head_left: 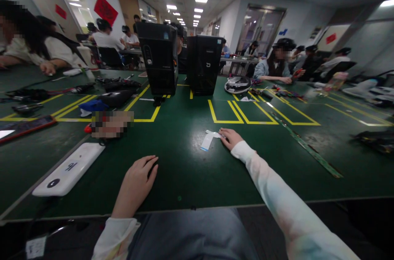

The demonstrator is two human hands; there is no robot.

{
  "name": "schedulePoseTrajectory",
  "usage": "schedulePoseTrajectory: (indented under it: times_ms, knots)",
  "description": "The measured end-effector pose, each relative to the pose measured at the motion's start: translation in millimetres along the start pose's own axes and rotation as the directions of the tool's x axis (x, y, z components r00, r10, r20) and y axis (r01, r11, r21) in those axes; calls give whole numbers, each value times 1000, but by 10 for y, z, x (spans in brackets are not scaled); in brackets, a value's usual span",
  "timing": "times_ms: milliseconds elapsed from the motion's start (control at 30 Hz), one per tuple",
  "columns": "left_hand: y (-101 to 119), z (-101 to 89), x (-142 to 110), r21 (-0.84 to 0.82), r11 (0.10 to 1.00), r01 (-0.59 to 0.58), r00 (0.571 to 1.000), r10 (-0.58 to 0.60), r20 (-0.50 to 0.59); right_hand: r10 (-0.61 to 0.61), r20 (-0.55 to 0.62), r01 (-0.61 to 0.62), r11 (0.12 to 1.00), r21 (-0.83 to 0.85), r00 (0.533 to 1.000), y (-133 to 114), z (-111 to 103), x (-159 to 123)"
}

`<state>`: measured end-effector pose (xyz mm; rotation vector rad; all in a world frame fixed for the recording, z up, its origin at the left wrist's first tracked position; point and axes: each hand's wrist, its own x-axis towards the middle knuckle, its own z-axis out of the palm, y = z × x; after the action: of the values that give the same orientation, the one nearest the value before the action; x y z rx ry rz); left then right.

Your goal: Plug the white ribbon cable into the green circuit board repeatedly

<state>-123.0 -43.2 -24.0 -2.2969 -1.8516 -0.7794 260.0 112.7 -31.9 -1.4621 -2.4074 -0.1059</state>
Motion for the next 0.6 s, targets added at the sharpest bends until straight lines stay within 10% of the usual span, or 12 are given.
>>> schedulePoseTrajectory:
  times_ms: [333,467,600]
  knots:
    - [-15,14,-4,1,1000,27,999,-27,29,-503,-49,492,814,308,863,-1266,14,-95]
    - [-12,12,2,-4,999,42,999,-42,31,-538,-49,507,756,414,842,-1309,-76,-136]
    - [-3,-2,3,-11,999,44,999,-44,33,-372,-57,363,843,396,927,-1006,-6,-151]
